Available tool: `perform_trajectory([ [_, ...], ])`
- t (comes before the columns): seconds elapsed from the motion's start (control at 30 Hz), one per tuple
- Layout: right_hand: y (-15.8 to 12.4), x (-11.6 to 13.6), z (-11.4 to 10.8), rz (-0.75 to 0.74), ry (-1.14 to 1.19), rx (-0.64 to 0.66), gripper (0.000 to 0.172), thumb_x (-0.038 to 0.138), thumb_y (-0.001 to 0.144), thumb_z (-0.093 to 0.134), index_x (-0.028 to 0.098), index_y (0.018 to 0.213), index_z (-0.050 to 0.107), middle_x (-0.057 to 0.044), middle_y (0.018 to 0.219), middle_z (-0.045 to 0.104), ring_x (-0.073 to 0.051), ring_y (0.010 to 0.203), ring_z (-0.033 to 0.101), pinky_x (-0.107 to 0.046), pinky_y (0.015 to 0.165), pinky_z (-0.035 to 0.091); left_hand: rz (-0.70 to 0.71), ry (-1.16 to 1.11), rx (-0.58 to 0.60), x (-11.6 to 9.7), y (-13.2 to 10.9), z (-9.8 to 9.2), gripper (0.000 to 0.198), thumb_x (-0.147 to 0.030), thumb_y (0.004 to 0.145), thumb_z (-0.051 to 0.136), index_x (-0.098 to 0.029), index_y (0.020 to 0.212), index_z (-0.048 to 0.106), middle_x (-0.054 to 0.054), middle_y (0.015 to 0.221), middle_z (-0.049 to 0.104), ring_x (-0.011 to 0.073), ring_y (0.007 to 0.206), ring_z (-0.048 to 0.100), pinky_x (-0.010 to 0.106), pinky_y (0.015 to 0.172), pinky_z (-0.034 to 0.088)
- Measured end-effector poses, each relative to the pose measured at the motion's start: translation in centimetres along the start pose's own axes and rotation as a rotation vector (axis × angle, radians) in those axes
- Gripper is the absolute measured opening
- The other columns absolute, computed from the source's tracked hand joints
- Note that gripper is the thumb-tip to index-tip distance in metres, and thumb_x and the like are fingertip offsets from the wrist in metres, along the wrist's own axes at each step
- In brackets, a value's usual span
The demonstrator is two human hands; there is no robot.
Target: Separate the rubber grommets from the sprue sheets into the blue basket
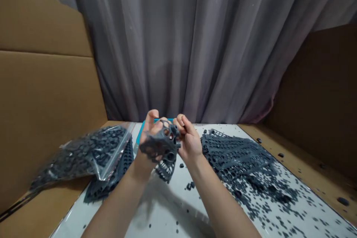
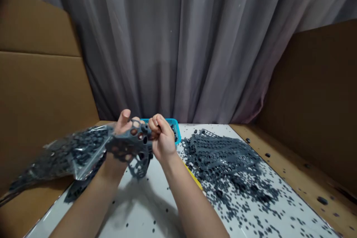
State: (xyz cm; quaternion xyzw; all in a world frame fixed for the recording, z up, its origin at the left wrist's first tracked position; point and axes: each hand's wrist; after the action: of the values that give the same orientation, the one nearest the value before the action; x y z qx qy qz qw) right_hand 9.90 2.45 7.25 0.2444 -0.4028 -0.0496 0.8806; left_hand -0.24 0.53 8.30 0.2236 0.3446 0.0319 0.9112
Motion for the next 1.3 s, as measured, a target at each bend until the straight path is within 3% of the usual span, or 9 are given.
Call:
perform_trajectory([
  [0.1,-0.5,0.1,-0.5,-0.087,-0.121,0.034,0.029,0.040,0.085,0.042,0.021,0.064,0.036,0.007,0.052,0.021,-0.010,0.046,0.018,-0.023,0.044,0.019,-0.058,0.027,-0.048,-0.5,-0.5,-0.2,0.025,-0.017,0.070,0.064,-0.024,0.089,0.049,-0.006,0.063,0.054,0.0067,0.050,0.051,0.014,0.045,0.040],
  [0.27,-1.8,1.6,-0.8,-0.223,-0.879,0.201,0.021,0.034,0.090,0.042,0.019,0.076,0.048,0.002,0.064,0.045,-0.011,0.058,0.040,-0.024,0.058,0.031,-0.146,0.099,-0.017,-1.3,-0.4,-0.9,0.024,-0.017,0.071,0.060,-0.022,0.090,0.048,-0.005,0.061,0.053,0.0071,0.050,0.049,0.016,0.048,0.041],
  [0.37,-2.2,2.2,-0.5,-0.233,-1.159,0.325,0.015,0.031,0.091,0.042,0.019,0.086,0.050,-0.001,0.077,0.056,-0.014,0.068,0.049,-0.025,0.064,0.034,-0.162,0.165,0.016,-1.5,-0.2,-1.1,0.022,-0.018,0.069,0.061,-0.020,0.087,0.047,-0.005,0.059,0.051,0.0061,0.049,0.047,0.015,0.049,0.038],
  [0.7,-2.7,3.1,-0.7,-0.246,-1.510,0.426,0.025,0.029,0.093,0.037,0.021,0.069,0.037,0.001,0.064,0.048,-0.014,0.058,0.040,-0.025,0.056,0.027,-0.352,0.931,0.175,-4.2,-0.7,-2.5,0.032,-0.047,0.074,0.060,-0.015,0.072,0.058,-0.003,0.059,0.048,0.0098,0.051,0.042,0.019,0.046,0.035],
  [0.8,-2.6,3.0,-1.0,-0.161,-1.385,0.502,0.023,0.029,0.093,0.037,0.020,0.073,0.044,0.000,0.068,0.051,-0.014,0.060,0.043,-0.026,0.057,0.029,-0.358,1.002,0.238,-3.4,-0.4,-3.0,0.036,-0.045,0.074,0.062,-0.013,0.059,0.061,0.000,0.054,0.050,0.0110,0.052,0.045,0.021,0.047,0.034],
  [0.87,-2.4,2.3,-1.4,-0.118,-1.187,0.504,0.024,0.030,0.093,0.036,0.019,0.076,0.050,-0.001,0.071,0.054,-0.013,0.063,0.046,-0.026,0.060,0.031,-0.309,0.871,0.182,-1.9,0.0,-3.0,0.039,-0.046,0.074,0.062,-0.013,0.053,0.059,0.001,0.052,0.052,0.0100,0.050,0.045,0.020,0.048,0.034],
  [1.0,-1.7,-0.8,-2.4,-0.096,-0.661,0.210,0.029,0.039,0.090,0.043,0.019,0.070,0.049,0.002,0.064,0.047,-0.012,0.060,0.042,-0.024,0.058,0.031,-0.196,0.460,-0.159,1.8,0.3,-2.6,0.047,-0.052,0.064,0.068,-0.016,0.046,0.044,-0.007,0.040,0.037,0.0045,0.037,0.031,0.018,0.040,0.026],
  [1.1,-1.6,-3.4,-2.5,-0.005,-0.304,-0.017,0.030,0.045,0.082,0.053,0.020,0.068,0.044,0.005,0.059,0.039,-0.011,0.054,0.036,-0.023,0.053,0.029,-0.193,0.312,-0.326,3.7,0.1,-2.4,0.047,-0.052,0.061,0.070,-0.016,0.050,0.042,-0.008,0.040,0.037,0.0042,0.036,0.034,0.018,0.039,0.026],
  [1.3,-1.6,-3.7,-1.6,0.010,0.029,-0.184,0.035,0.039,0.079,0.058,0.020,0.061,0.035,0.007,0.053,0.024,-0.009,0.046,0.020,-0.022,0.048,0.026,-0.259,0.162,-0.361,3.5,1.0,-3.8,0.046,-0.052,0.062,0.068,-0.017,0.054,0.040,-0.009,0.042,0.039,0.0046,0.036,0.038,0.018,0.040,0.031],
])
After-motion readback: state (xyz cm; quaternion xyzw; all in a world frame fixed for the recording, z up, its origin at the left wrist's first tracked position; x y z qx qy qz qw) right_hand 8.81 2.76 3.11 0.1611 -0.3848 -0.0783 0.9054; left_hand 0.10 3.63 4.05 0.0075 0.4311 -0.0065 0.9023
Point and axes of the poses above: each hand's wrist, its own y-axis towards the middle knuckle, its own z-axis out of the palm, x = y × z
